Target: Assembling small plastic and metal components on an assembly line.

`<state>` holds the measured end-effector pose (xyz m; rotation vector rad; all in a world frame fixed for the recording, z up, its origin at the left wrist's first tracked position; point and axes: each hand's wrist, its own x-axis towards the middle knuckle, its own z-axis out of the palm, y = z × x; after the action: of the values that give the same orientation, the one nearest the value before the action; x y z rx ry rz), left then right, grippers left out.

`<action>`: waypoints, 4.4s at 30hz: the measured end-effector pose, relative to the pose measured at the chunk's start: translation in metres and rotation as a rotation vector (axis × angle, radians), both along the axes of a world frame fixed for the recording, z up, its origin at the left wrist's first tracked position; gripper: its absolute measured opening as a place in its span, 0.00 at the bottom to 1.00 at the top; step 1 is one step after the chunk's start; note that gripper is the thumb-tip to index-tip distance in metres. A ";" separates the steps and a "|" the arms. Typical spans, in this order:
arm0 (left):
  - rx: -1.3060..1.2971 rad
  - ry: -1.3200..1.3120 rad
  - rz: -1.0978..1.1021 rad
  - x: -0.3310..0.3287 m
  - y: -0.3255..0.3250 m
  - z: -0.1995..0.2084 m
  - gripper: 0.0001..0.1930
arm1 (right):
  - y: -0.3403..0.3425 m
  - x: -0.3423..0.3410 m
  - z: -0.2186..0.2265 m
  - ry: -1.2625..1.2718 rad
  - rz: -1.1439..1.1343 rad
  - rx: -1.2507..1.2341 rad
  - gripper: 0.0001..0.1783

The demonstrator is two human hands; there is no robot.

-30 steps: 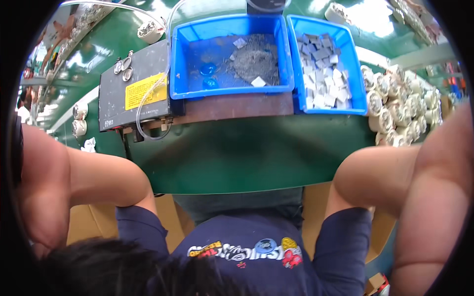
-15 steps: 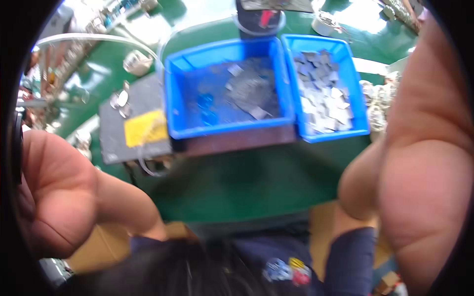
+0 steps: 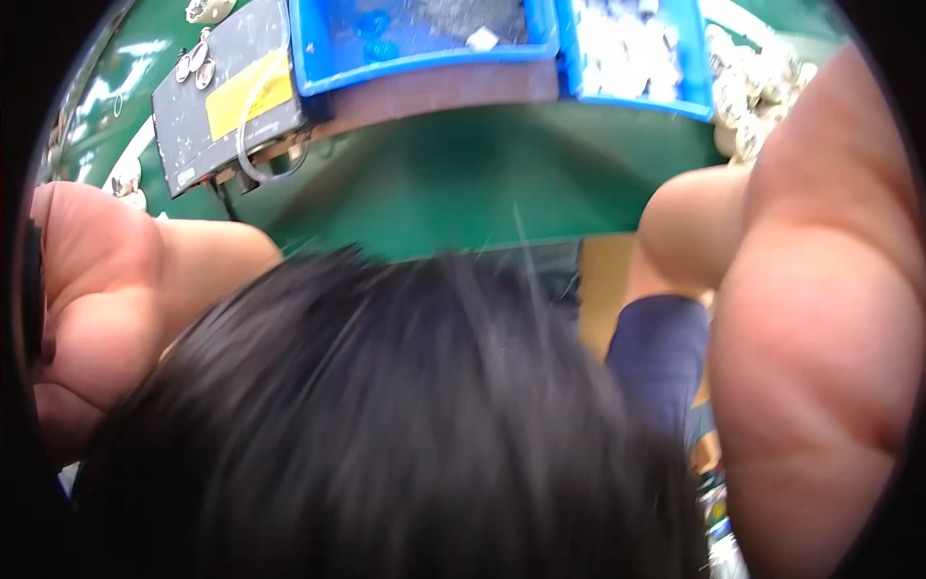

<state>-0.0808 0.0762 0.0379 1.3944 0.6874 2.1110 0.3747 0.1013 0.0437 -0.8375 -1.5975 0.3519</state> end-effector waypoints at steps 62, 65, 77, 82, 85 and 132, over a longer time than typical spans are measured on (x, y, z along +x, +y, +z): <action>-0.307 0.791 -0.579 0.139 0.024 -0.047 0.49 | 0.030 -0.056 0.012 -0.688 0.609 -0.089 0.33; -0.518 0.755 -0.792 0.128 0.026 -0.037 0.45 | 0.044 -0.069 0.002 -0.621 0.704 -0.081 0.31; -0.564 0.886 -0.380 0.120 0.039 -0.048 0.42 | 0.067 -0.074 -0.073 -0.232 0.562 -0.163 0.17; -0.494 0.929 -0.233 0.127 0.033 -0.045 0.33 | 0.053 -0.082 -0.073 -0.113 0.473 -0.420 0.09; -0.224 0.982 0.103 0.135 0.027 -0.059 0.31 | 0.049 -0.090 -0.076 -0.005 0.372 -0.582 0.06; -0.384 -0.002 -0.276 0.141 0.045 -0.079 0.32 | 0.038 -0.125 -0.088 0.246 0.878 -0.541 0.56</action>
<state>0.0602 0.1209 -0.0416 1.1964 0.7991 1.6625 0.2492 0.1392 -0.0447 -0.4010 -1.5784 1.5005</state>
